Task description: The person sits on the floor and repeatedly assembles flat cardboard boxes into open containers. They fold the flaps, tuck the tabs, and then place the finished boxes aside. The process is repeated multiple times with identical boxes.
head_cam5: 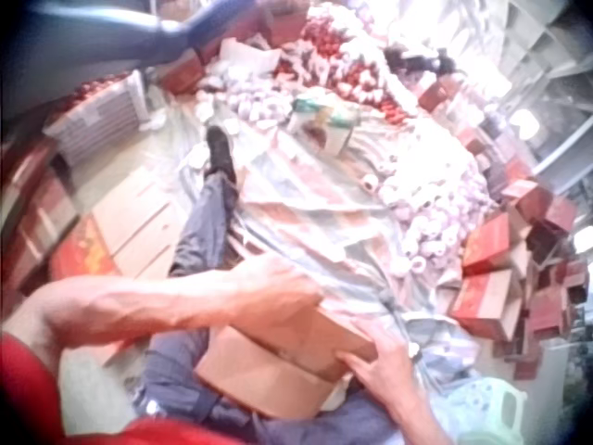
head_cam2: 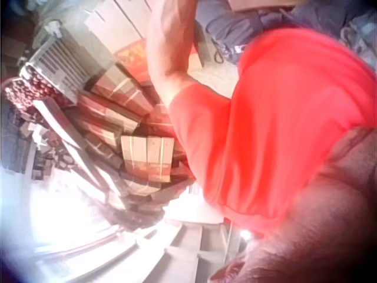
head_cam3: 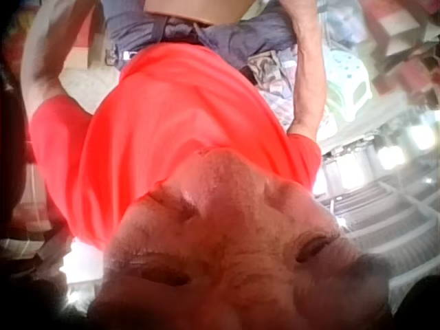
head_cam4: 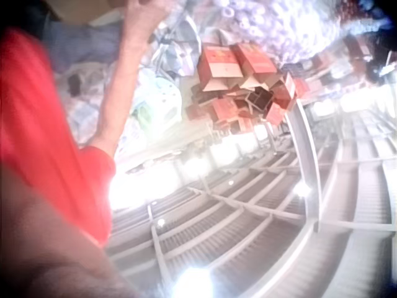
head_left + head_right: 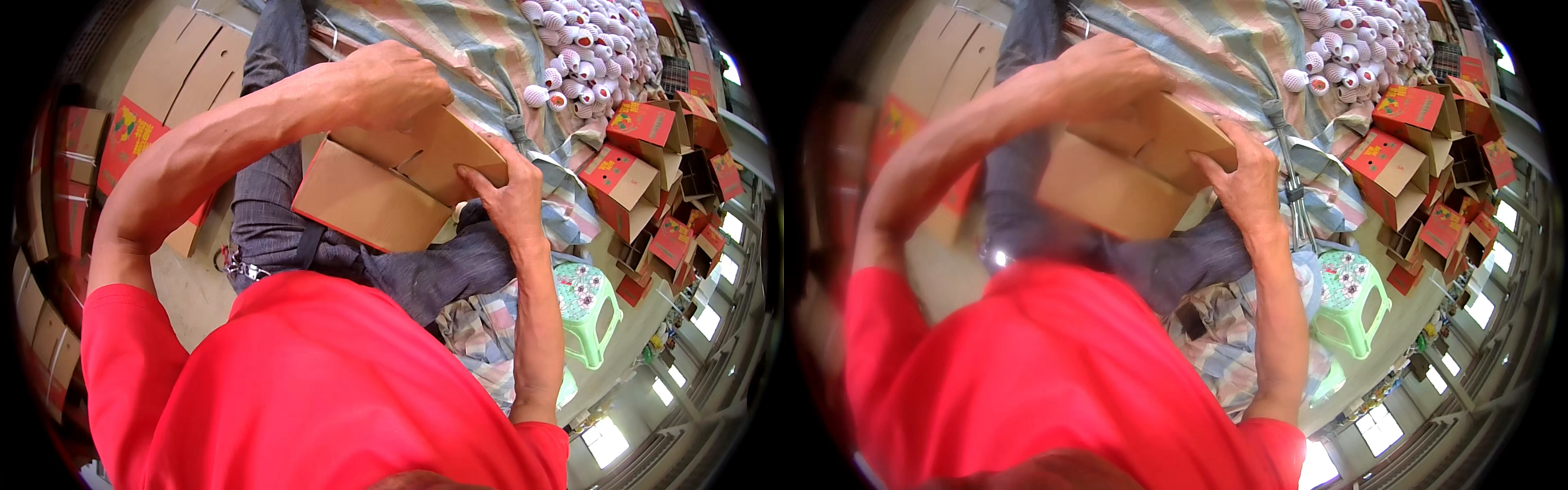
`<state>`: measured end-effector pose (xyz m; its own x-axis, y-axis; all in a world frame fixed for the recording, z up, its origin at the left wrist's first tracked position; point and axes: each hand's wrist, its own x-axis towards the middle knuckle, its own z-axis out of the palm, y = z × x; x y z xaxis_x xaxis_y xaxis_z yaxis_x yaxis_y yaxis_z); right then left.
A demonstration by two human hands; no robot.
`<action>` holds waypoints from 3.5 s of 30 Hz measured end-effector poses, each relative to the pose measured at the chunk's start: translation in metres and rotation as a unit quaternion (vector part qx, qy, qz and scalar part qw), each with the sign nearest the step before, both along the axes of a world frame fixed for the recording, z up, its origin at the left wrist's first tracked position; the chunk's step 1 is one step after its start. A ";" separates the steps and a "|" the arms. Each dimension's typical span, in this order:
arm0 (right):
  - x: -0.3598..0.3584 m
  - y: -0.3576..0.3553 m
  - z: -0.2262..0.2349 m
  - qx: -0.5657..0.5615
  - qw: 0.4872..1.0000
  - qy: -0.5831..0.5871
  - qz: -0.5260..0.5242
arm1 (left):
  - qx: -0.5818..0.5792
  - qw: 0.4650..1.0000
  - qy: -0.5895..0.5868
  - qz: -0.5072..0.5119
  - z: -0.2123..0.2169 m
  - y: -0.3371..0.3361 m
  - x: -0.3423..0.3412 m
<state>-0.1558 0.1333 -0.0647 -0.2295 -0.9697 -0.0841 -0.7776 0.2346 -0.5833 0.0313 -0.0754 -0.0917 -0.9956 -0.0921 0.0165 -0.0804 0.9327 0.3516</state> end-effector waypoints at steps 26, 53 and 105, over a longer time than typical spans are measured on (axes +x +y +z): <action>0.088 0.046 -0.059 0.128 0.975 0.177 0.050 | 0.018 0.996 0.038 0.074 -0.060 0.082 0.067; 0.039 -0.048 -0.129 -0.109 0.970 0.165 -0.138 | -0.014 0.999 -0.016 0.035 -0.067 0.059 0.028; -0.012 0.075 -0.146 0.075 0.948 -0.157 -0.265 | -0.051 0.990 0.000 0.130 -0.132 0.130 0.025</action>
